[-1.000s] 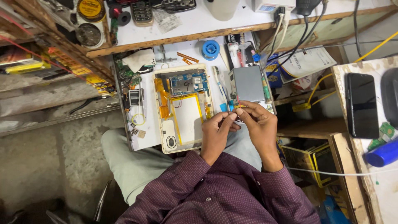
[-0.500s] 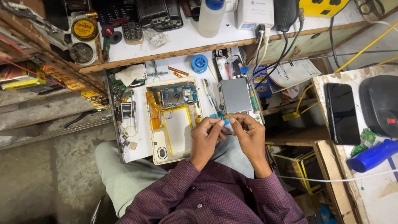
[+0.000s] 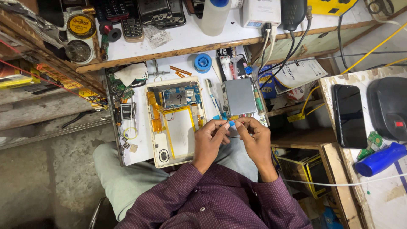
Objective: The person solders a component onto a tablet motherboard using a soldering iron, steadying the board with the other hand. They then set the iron down, pick up a gray power supply unit, and attach its red and black wire leads to points on the board, pressing the connections in place.
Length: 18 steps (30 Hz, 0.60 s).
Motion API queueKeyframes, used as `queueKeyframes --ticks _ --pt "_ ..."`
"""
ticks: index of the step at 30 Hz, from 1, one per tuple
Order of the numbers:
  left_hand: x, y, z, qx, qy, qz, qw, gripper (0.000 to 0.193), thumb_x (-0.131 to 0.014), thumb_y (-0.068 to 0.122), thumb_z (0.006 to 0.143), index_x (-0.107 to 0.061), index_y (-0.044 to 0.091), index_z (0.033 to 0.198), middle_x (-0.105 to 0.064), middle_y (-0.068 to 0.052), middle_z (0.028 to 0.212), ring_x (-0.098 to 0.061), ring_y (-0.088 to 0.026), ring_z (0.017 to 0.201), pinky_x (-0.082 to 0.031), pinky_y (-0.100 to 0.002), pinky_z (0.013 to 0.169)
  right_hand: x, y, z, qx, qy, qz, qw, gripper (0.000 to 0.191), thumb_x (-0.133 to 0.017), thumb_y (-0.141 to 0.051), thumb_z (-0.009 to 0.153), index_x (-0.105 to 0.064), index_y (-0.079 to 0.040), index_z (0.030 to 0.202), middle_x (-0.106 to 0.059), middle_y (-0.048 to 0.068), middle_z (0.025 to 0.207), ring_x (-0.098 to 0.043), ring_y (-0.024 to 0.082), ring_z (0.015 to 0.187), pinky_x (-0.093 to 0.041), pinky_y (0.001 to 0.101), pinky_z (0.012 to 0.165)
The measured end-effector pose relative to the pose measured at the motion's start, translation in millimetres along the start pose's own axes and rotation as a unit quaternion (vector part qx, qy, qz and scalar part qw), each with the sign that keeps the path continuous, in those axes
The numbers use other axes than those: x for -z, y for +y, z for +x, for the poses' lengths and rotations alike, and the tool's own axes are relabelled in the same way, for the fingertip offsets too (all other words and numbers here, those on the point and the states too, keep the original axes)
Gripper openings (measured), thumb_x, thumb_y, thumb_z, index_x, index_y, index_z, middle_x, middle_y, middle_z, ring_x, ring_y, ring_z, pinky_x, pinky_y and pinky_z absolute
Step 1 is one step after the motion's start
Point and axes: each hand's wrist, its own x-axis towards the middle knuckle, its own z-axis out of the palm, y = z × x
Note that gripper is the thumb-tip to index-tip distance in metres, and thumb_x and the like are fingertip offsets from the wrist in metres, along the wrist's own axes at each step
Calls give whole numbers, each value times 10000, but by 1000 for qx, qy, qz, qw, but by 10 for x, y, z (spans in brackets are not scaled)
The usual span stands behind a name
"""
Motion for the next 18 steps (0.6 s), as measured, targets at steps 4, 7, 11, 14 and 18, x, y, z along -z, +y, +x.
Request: queueKeyframes --ticks 4,7,11,14,18 --pt "4 -12 4 1 0 5 1000 198 -668 130 986 -712 -24 1103 -726 -61 816 -690 -87 637 -566 -238 570 5 -5 0 1 6 -15 1000 172 -706 -145 966 -734 10 1035 -610 -32 702 -538 25 615 -405 193 543" --pt "7 -12 9 0 0 4 1000 193 -667 126 987 -710 -25 1099 -724 -62 814 -690 -89 635 -566 -237 570 -2 -3 0 2 3 -7 1000 171 -708 -139 963 -733 12 1040 -612 -34 708 -539 23 619 -406 192 545" --pt "14 -21 6 -9 1 9 1000 191 -669 124 986 -713 -31 1089 -727 -67 815 -694 -93 633 -567 -239 565 -11 12 -9 4 8 -10 1000 166 -705 -135 967 -730 13 1039 -615 -34 709 -542 23 616 -414 191 543" --pt "20 -24 4 -4 -1 16 1000 194 -664 131 990 -706 -26 1096 -726 -68 810 -698 -93 632 -570 -241 563 -2 19 -16 8 6 -26 1000 168 -711 -136 965 -735 12 1041 -616 -28 697 -544 27 611 -412 194 539" --pt "14 -18 8 -5 2 9 1000 191 -668 127 989 -708 -31 1089 -729 -72 814 -697 -98 632 -571 -243 565 -7 16 -10 6 4 -8 1000 170 -714 -136 969 -734 16 1042 -613 -23 711 -538 29 623 -413 193 552"
